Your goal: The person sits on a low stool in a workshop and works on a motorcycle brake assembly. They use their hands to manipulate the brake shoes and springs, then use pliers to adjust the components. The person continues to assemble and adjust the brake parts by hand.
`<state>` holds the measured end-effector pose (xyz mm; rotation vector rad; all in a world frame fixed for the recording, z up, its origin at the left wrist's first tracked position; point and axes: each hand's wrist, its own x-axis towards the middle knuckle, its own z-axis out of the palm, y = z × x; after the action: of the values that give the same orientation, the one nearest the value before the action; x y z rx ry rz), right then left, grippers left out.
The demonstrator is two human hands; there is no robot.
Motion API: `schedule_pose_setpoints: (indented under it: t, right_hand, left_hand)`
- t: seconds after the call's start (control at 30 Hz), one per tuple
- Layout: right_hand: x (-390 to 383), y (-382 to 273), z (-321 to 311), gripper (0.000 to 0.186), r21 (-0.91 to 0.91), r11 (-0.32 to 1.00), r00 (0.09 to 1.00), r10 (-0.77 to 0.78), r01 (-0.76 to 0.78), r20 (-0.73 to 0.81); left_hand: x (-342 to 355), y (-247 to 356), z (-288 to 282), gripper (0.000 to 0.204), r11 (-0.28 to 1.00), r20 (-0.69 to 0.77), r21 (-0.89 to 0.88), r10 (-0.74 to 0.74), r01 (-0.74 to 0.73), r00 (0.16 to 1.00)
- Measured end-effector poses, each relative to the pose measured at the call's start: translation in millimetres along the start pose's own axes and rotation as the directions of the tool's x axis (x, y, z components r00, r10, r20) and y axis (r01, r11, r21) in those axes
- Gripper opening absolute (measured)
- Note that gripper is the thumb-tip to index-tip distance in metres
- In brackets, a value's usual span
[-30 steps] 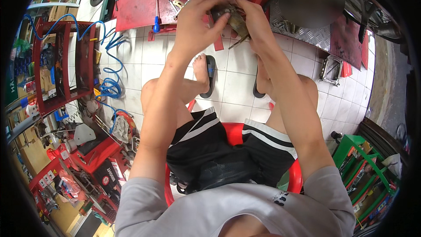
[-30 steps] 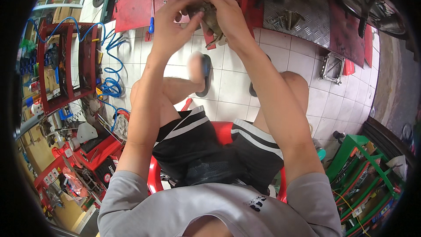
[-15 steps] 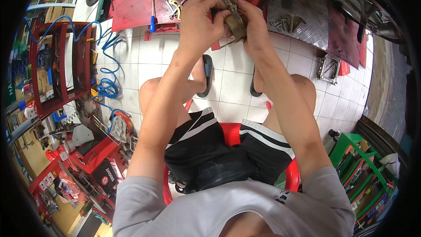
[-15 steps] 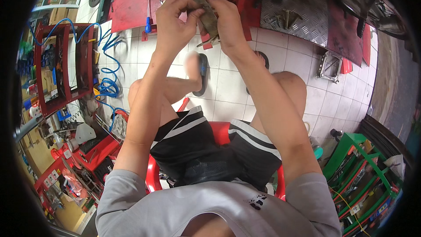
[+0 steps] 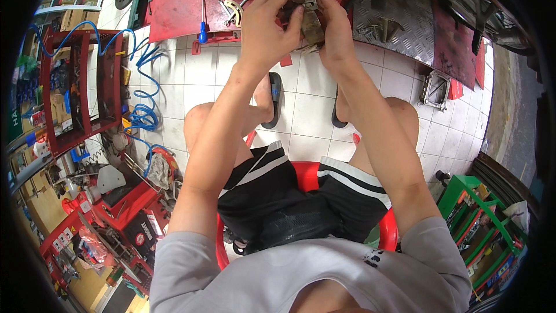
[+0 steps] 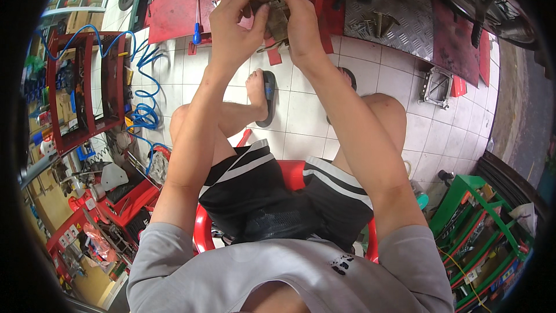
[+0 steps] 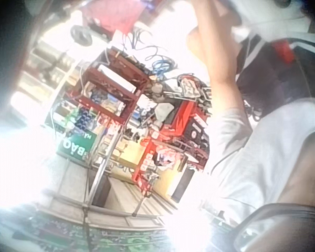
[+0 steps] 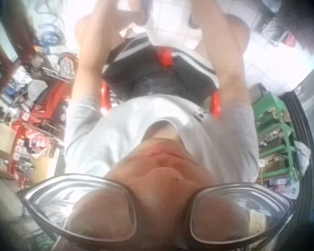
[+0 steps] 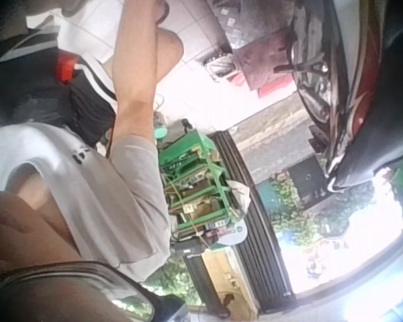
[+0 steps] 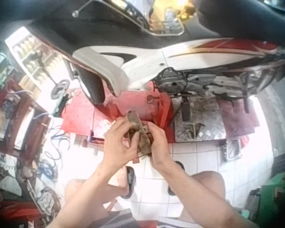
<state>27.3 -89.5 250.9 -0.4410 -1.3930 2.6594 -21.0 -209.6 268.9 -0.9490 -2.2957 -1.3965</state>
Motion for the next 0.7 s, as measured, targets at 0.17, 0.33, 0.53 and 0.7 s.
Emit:
schedule_pose_setpoints:
  t: [0.17, 0.33, 0.53, 0.7]
  right_hand:
    - [-2, -2, 5, 0.041, -0.034, 0.999, 1.000, 0.013, -0.014, -0.014]
    - [6, 10, -2, 0.040, -0.123, 0.991, 0.999, -0.045, 0.042, -0.023]
    - [11, 21, 4, 0.028, -0.134, 0.978, 0.980, -0.172, 0.157, -0.102]
    - [6, 18, 9, 0.029, -0.310, 0.949, 0.978, -0.116, 0.058, -0.172]
  left_hand:
    - [-3, -7, -1, 0.015, 0.997, 0.017, 0.074, 0.025, -0.026, 1.000]
    - [-1, 4, -1, 0.014, 0.958, 0.086, 0.276, 0.062, -0.084, 0.994]
    - [-2, 14, 0, 0.012, 0.884, 0.111, 0.466, -0.004, -0.048, 0.994]
    - [-7, 11, 4, 0.016, 0.745, 0.095, 0.667, -0.048, -0.028, 0.994]
